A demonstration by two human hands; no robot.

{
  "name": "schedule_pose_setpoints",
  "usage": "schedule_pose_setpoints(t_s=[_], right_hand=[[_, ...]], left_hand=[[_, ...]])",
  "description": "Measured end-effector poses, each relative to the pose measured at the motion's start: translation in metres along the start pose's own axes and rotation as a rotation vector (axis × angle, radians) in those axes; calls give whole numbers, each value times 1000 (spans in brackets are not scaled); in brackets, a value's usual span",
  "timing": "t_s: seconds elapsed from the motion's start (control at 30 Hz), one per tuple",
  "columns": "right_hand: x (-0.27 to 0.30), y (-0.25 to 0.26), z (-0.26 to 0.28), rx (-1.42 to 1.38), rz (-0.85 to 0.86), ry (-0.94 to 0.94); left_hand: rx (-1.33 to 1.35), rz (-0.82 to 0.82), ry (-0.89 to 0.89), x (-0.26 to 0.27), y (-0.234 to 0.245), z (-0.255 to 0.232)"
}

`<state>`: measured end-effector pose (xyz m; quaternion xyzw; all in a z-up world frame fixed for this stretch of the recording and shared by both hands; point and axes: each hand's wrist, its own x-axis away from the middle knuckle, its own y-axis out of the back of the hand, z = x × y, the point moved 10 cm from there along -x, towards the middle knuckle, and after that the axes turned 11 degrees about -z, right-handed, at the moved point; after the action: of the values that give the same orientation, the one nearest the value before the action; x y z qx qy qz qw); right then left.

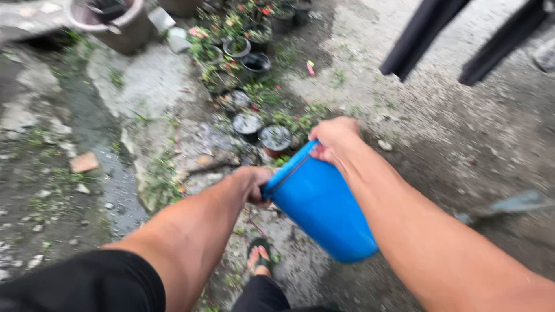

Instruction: The person fills a bucket with soapy water from a tub, carries it to various locations, and pours the water onto the ground and over plants.

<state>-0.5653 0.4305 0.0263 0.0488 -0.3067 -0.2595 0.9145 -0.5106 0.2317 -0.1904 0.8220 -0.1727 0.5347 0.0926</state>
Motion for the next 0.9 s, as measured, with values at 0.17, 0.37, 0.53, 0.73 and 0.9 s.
schedule_pose_setpoints(t_s=[0.17,0.37,0.53,0.73,0.9], right_hand=[[30,-121,134,-206,188,142],[54,-135,206,-286,225,250],[43,-119,185,-438,298,183],[32,-61,106,-382,274,98],[33,46,-1,-285,166,-24]], left_hand=[[68,-130,-230,66,173,-137],[-48,-648,-467,153,273,-244],[-942,-1122,-271,186,273,-262],[-445,-1190,-376,200,189,-177],[-132,-934,-359,171,50,-76]])
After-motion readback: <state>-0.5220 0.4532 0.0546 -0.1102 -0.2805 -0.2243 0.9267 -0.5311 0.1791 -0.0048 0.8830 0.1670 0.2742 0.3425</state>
